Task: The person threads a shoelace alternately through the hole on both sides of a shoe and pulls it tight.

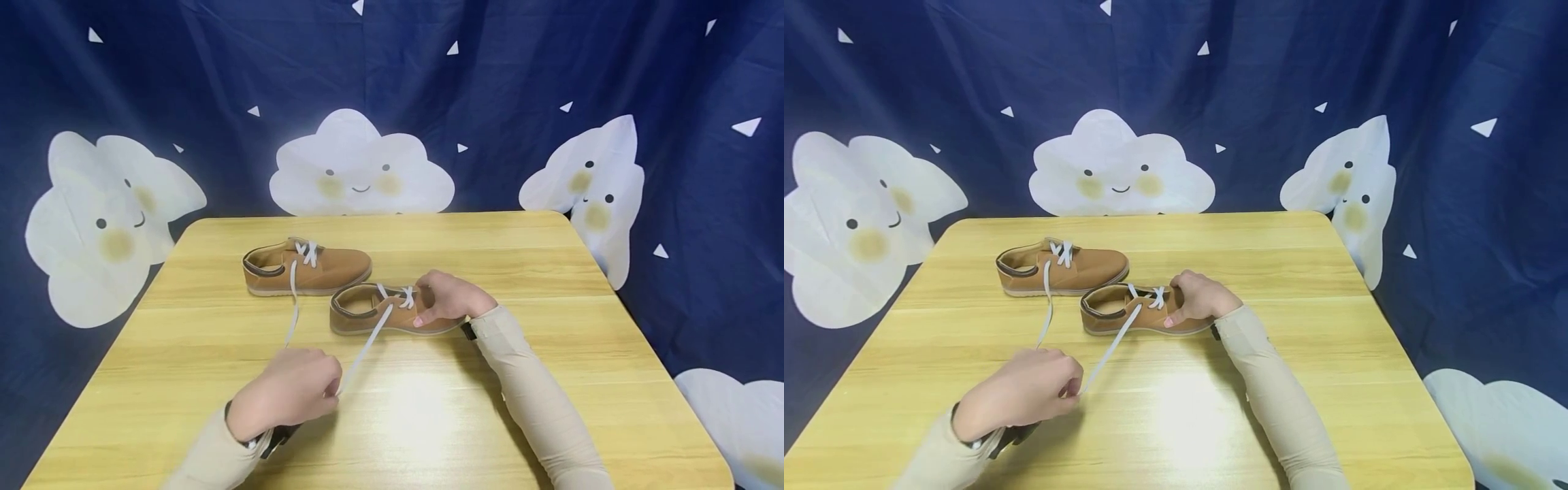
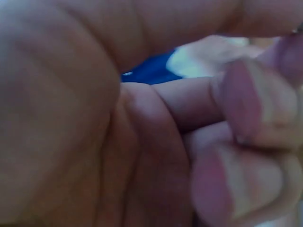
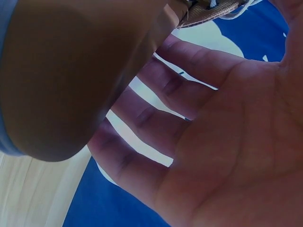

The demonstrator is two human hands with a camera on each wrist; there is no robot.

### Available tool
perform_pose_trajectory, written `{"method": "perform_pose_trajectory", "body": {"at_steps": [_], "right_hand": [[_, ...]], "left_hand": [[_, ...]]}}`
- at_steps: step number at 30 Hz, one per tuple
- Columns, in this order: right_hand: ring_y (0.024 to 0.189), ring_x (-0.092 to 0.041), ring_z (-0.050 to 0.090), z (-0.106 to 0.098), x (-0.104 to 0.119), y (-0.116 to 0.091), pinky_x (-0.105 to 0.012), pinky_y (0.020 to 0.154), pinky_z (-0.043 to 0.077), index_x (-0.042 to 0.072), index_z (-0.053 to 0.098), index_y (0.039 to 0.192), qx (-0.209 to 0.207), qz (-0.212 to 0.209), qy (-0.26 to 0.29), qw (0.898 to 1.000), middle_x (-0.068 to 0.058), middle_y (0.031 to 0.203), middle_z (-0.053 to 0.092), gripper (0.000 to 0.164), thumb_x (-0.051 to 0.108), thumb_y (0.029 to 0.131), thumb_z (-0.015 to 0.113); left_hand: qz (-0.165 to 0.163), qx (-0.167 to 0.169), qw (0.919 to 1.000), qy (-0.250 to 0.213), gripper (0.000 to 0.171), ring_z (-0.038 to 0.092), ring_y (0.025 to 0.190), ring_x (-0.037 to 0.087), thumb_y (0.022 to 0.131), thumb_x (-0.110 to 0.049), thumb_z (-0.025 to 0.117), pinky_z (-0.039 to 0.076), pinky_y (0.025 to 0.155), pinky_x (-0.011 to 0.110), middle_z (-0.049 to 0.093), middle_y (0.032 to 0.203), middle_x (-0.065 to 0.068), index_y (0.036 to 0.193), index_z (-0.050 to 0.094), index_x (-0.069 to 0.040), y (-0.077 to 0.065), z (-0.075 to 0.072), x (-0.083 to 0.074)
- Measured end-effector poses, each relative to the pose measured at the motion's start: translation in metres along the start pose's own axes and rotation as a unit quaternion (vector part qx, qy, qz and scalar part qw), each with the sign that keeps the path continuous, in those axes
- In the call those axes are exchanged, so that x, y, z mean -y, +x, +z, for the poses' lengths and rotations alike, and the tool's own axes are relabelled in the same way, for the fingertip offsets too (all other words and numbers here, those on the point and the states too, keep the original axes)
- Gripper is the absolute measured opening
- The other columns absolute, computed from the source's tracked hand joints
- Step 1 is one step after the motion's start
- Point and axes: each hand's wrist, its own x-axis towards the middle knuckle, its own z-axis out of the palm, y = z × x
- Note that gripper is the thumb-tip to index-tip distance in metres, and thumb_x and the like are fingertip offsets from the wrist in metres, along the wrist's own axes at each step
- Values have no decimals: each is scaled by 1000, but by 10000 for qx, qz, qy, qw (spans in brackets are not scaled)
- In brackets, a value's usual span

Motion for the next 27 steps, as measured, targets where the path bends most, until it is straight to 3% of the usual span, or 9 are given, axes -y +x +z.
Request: {"method": "perform_pose_trajectory", "body": {"at_steps": [7, 13, 18, 22, 25, 27], "right_hand": [[146, -42, 45, 1, 1, 1, -54, 120, 40, -5, 46, 150, -2, -15, -26, 10000, -23, 156, 47, 87, 33, 83, 87], [146, -43, 45, 0, 0, 1, -54, 120, 40, -6, 45, 150, 3, -19, -38, 10000, -24, 156, 47, 88, 34, 83, 87], [146, -43, 45, 0, 0, 0, -54, 120, 40, -6, 46, 149, -15, -16, -12, 10000, -24, 156, 47, 88, 33, 83, 88], [146, -43, 44, 1, 0, 1, -54, 121, 39, -7, 45, 150, 9, -27, 54, 10000, -24, 156, 47, 89, 33, 83, 88], [147, -43, 44, 1, 0, 1, -54, 121, 39, -7, 45, 150, 8, -32, 71, 10000, -24, 157, 46, 89, 32, 83, 88], [147, -43, 44, 1, -1, 1, -54, 121, 39, -6, 45, 150, -5, -16, 65, 10000, -24, 157, 47, 88, 32, 83, 88]], "left_hand": [[-831, 307, 9958, -242, 36, 38, 50, 9, 85, -11, 78, 30, 47, 23, 44, 54, -8, 61, 53, -16, 20, 30, 18], [-1043, 622, 9911, -541, 41, 34, 50, 10, 86, -11, 73, 26, 47, 25, 38, 53, -9, 57, 45, -19, 35, 38, 31], [-941, 683, 9897, -841, 25, 46, 57, 12, 86, -13, 74, 35, 52, 28, 52, 62, -7, 68, 56, -19, 41, 36, 39], [-622, 642, 9906, -1033, 12, 55, 67, 11, 91, -18, 73, 45, 59, 31, 61, 73, -8, 82, 66, -18, 46, 23, 46], [-98, 398, 9877, -1510, 4, 61, 78, 8, 97, -20, 69, 53, 70, 30, 68, 86, -8, 98, 71, -17, 55, 7, 54], [167, -50, 9803, -1970, 10, 64, 85, 9, 99, -20, 66, 57, 78, 30, 71, 94, -4, 106, 72, -14, 64, -4, 57]]}}
